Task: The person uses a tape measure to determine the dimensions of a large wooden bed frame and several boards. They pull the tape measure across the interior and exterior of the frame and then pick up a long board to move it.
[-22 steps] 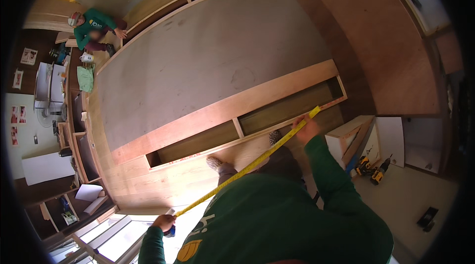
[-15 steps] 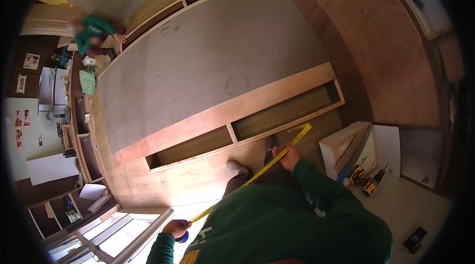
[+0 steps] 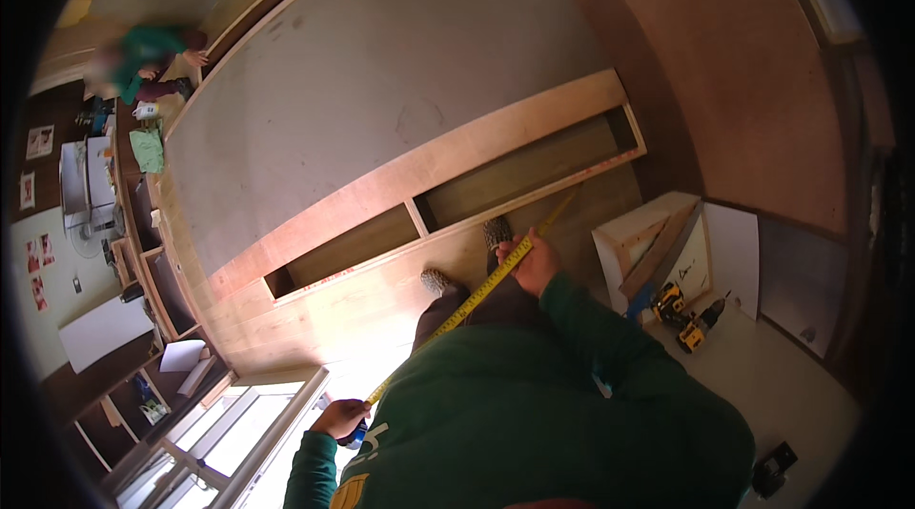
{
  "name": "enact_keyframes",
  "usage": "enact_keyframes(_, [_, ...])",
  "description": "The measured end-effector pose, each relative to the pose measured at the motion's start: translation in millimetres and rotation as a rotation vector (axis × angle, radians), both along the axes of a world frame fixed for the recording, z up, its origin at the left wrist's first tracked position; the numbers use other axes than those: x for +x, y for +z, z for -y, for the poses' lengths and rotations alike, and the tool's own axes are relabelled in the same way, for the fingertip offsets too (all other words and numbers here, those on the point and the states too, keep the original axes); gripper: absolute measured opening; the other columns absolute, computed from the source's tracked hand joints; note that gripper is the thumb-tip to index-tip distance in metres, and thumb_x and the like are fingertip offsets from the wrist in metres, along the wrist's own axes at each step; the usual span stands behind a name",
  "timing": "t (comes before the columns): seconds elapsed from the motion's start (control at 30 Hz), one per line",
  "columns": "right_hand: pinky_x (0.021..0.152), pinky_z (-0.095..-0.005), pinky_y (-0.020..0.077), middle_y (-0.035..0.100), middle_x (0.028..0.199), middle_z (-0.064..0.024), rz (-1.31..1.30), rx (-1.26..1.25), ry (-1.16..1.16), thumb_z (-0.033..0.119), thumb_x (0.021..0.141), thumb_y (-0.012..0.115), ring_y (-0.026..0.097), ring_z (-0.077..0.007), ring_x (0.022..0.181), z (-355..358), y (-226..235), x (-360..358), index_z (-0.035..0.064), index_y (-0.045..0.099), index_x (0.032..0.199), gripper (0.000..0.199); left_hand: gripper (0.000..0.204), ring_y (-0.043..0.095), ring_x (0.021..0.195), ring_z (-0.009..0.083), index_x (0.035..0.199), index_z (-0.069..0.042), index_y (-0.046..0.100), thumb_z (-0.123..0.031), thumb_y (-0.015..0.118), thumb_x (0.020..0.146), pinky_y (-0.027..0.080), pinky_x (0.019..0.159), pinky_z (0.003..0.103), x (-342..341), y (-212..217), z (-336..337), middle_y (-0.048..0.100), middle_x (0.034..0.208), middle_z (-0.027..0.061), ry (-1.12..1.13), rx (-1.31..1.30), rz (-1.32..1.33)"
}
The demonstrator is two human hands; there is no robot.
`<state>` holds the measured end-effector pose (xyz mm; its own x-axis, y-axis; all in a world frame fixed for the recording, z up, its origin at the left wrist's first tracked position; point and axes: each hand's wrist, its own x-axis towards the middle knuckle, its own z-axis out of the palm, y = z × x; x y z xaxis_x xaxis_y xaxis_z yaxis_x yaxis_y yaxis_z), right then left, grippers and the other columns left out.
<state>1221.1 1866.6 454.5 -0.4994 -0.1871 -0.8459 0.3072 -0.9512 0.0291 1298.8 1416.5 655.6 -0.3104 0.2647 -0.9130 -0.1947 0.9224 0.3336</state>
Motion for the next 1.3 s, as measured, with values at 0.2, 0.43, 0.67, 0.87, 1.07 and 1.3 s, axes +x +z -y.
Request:
enact_keyframes(0.2, [0.077, -0.0422, 0.0467, 0.06, 0.086, -0.0189, 0.031, 0.096, -0.11, 0.035, 0.095, 0.041, 0.058, -0.0319, 0.083, -32, -36, -1, 0.0047, 0.049, 0.09, 0.032, 0.037, 0.062, 0.075, 0.0225, 0.084, -0.007, 0.068, -0.038, 0.049, 0.089, 0.047, 0.075, 0.031, -2, 28, 12, 0.067, 0.083, 0.009, 0.028, -0.133, 0.133])
enact_keyframes(0.43, [0.078, -0.0404, 0.0452, 0.061, 0.089, -0.0172, 0.033, 0.122, -0.061, 0.035, 0.094, 0.042, 0.057, -0.031, 0.083, -61, -40, 5, 0.0057, 0.05, 0.09, 0.031, 0.037, 0.063, 0.077, 0.0245, 0.086, -0.008, 0.069, -0.039, 0.05, 0.088, 0.047, 0.075, 0.033, -3, 44, 29, 0.068, 0.085, 0.009, -0.045, -0.473, 0.18])
enact_keyframes(0.67, [0.078, -0.0389, 0.044, 0.062, 0.092, -0.0148, 0.047, 0.149, -0.029, 0.036, 0.094, 0.043, 0.058, -0.028, 0.084, -61, -27, 2, 0.0062, 0.052, 0.095, 0.031, 0.035, 0.064, 0.074, 0.0235, 0.085, -0.007, 0.069, -0.038, 0.052, 0.087, 0.048, 0.072, 0.032, 16, 48, 42, 0.068, 0.082, 0.0093, 0.042, -0.59, 0.147])
enact_keyframes(0.87, [0.078, -0.038, 0.0442, 0.062, 0.092, -0.0118, 0.009, 0.209, 0.109, 0.033, 0.096, 0.041, 0.058, -0.0252, 0.086, -79, -24, -12, 0.0065, 0.052, 0.096, 0.029, 0.034, 0.063, 0.072, 0.0235, 0.083, -0.006, 0.069, -0.036, 0.052, 0.087, 0.047, 0.072, 0.033, 14, 54, 34, 0.068, 0.08, 0.0097, 0.112, -0.597, 0.138])
enact_keyframes(1.07, [0.079, -0.0388, 0.0447, 0.062, 0.093, -0.012, 0.001, 0.247, 0.158, 0.033, 0.096, 0.04, 0.058, -0.0263, 0.088, -78, -21, -18, 0.0069, 0.052, 0.096, 0.029, 0.034, 0.064, 0.079, 0.0237, 0.088, -0.005, 0.068, -0.036, 0.054, 0.086, 0.047, 0.075, 0.033, 16, 45, 11, 0.068, 0.085, 0.0109, 0.102, -0.595, 0.134])
enact_keyframes(1.3, [0.076, -0.0396, 0.0441, 0.062, 0.093, -0.0118, -0.046, 0.306, 0.207, 0.034, 0.097, 0.038, 0.057, -0.0259, 0.085, -83, -24, -22, 0.0081, 0.051, 0.096, 0.029, 0.039, 0.063, 0.086, 0.0254, 0.11, -0.009, 0.061, -0.039, 0.056, 0.086, 0.048, 0.08, 0.033, 34, 41, 22, 0.066, 0.096, 0.0127, 0.16, -0.535, 0.052])
